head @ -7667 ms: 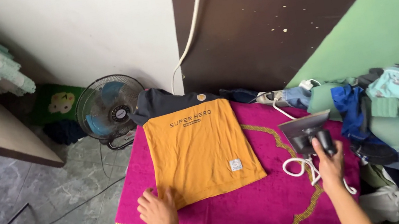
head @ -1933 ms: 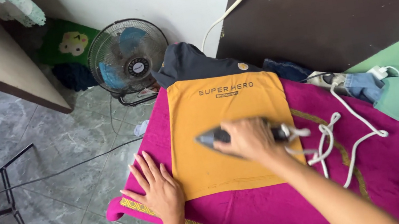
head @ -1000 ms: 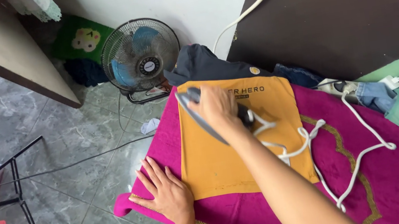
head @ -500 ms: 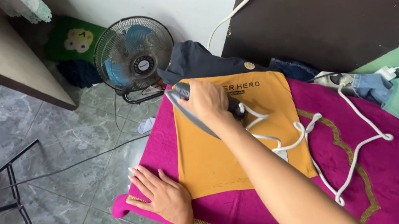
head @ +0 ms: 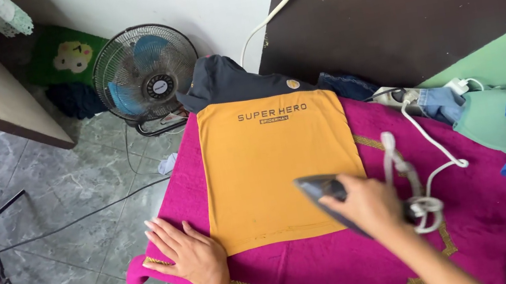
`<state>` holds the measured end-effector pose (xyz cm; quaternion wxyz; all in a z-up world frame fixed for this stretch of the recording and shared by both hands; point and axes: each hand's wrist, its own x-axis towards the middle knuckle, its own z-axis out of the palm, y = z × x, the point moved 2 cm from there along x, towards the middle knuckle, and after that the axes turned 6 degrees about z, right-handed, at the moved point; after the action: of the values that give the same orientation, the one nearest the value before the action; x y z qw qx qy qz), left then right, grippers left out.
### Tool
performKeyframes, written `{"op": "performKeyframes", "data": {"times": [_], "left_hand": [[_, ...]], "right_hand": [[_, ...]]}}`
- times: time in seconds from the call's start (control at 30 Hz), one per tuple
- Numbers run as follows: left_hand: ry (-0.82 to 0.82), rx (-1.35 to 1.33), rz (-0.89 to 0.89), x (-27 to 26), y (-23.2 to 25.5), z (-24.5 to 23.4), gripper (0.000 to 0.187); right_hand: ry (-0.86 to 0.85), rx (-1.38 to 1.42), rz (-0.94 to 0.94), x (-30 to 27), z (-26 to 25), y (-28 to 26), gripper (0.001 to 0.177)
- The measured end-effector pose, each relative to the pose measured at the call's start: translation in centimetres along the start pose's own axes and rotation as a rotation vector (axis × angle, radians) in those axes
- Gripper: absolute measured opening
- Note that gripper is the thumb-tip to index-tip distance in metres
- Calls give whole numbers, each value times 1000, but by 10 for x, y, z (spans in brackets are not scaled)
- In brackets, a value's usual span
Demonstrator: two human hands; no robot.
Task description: The recorder is ironing a yellow and black t-shirt on an ironing mat.
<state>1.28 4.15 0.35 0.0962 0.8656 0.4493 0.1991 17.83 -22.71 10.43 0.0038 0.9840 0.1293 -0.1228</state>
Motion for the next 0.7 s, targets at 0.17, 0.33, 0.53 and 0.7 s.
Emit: {"op": "performKeyframes", "data": {"times": [0.17,0.33,0.53,0.7], "left_hand": [[7,12,-6,0,-1,1,58],[6,28,-2,0,-2,3,57],[17,15,21,-1,-2,3,56],[22,5,38,1,1,0,55]], "right_hand": [[-92,138,171,14,-12,16,57],[26,81,-69,-15,4,-38,48],[-53,152,-184,23,1,-46,54],[122,186,168,114,-40,0,55]]}}
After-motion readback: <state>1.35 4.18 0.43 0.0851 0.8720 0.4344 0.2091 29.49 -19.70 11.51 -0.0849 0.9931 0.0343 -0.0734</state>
